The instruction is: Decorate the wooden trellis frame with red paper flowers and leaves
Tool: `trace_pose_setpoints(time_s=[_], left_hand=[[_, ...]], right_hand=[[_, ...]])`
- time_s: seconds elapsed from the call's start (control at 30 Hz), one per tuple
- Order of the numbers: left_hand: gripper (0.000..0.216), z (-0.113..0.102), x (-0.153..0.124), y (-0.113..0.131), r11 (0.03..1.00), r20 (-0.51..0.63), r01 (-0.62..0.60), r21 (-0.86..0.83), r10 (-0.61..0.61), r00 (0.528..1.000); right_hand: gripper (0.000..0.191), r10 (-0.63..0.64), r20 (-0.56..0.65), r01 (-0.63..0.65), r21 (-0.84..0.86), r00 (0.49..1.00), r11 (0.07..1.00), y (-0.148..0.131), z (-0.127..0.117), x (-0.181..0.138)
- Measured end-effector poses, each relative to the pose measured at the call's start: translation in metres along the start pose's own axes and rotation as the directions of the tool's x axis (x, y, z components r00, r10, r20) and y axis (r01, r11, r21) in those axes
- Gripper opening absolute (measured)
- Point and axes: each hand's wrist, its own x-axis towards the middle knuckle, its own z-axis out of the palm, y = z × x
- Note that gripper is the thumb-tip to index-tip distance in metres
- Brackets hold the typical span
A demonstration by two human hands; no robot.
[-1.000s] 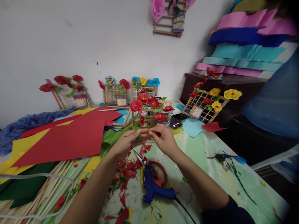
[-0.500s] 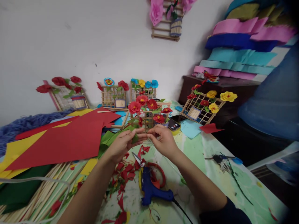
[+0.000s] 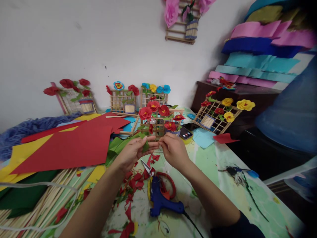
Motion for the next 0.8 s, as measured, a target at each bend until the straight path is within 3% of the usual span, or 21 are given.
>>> trace_pose_setpoints(time_s=[0.37, 0.63, 0.7, 0.8], left_hand=[[0.033, 0.003, 0.002, -0.002, 0.999, 0.008, 0.024, -0.028, -0.024, 1.000], [0.038, -0.003, 0.006, -0.001, 0.954, 0.052, 0.127, -0.271, -0.117, 0.992], [0.038, -0.004, 0.007, -0.003, 0.950, 0.053, 0.124, -0.287, -0.113, 0.992], [0.038, -0.002, 0.007, -0.004, 0.957, 0.029, 0.111, -0.268, -0.107, 0.994]], right_hand=[[0.014, 0.128, -0.094, -0.127, 0.014, 0.987, 0.992, 0.013, -0.001, 0.003], [0.025, 0.187, -0.067, -0.195, -0.140, 0.980, 0.971, 0.032, -0.004, 0.008], [0.023, 0.195, -0.074, -0.202, -0.117, 0.978, 0.972, 0.033, -0.002, 0.008], [0.010, 0.158, -0.086, -0.154, 0.054, 0.984, 0.987, 0.029, -0.001, 0.008]])
